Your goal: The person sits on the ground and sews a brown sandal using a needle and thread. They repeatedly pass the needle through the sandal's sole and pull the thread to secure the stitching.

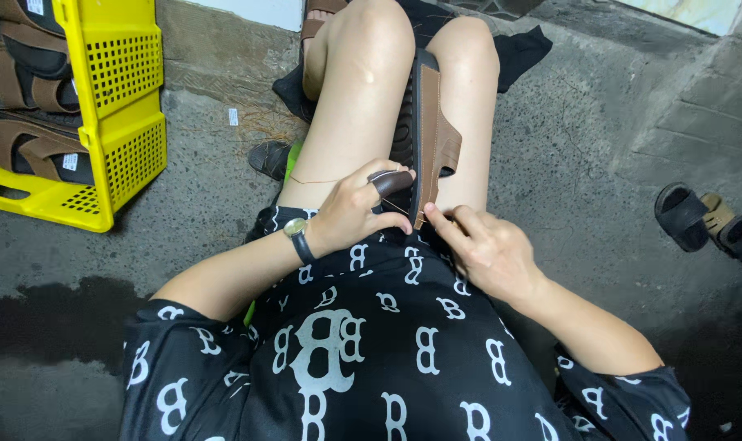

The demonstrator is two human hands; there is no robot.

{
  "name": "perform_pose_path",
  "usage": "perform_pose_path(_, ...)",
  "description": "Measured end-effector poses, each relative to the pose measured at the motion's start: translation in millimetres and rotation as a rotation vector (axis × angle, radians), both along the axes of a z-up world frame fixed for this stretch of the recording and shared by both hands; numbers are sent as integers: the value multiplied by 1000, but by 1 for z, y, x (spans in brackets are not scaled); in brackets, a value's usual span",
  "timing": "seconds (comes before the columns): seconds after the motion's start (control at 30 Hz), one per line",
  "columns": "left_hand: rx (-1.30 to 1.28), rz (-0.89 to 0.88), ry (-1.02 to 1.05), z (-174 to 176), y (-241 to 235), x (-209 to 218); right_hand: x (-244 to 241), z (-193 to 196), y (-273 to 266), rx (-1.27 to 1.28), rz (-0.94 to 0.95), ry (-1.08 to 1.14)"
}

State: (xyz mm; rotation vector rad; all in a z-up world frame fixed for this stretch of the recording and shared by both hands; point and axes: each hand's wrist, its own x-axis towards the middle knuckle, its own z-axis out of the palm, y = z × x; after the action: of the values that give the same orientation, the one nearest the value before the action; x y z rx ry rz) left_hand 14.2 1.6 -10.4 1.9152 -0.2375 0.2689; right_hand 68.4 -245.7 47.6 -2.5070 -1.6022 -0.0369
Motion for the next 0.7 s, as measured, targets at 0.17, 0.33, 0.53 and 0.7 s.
perform_pose_path(0.17,31,3,-62,-11,4,4,-3,-46,15,104,-16,62)
perform_pose_path(0.33,49,-10,-49,-12,4,-14,-15,-36,21,229,-2,261)
perform_pose_path(0.53,110,-71,-47,-7,-1,-34,-34,-36,14,285,-59,436)
perform_pose_path(0.7,368,52,-189,-27,-8,-42,-37,-22,11,174,-149,366)
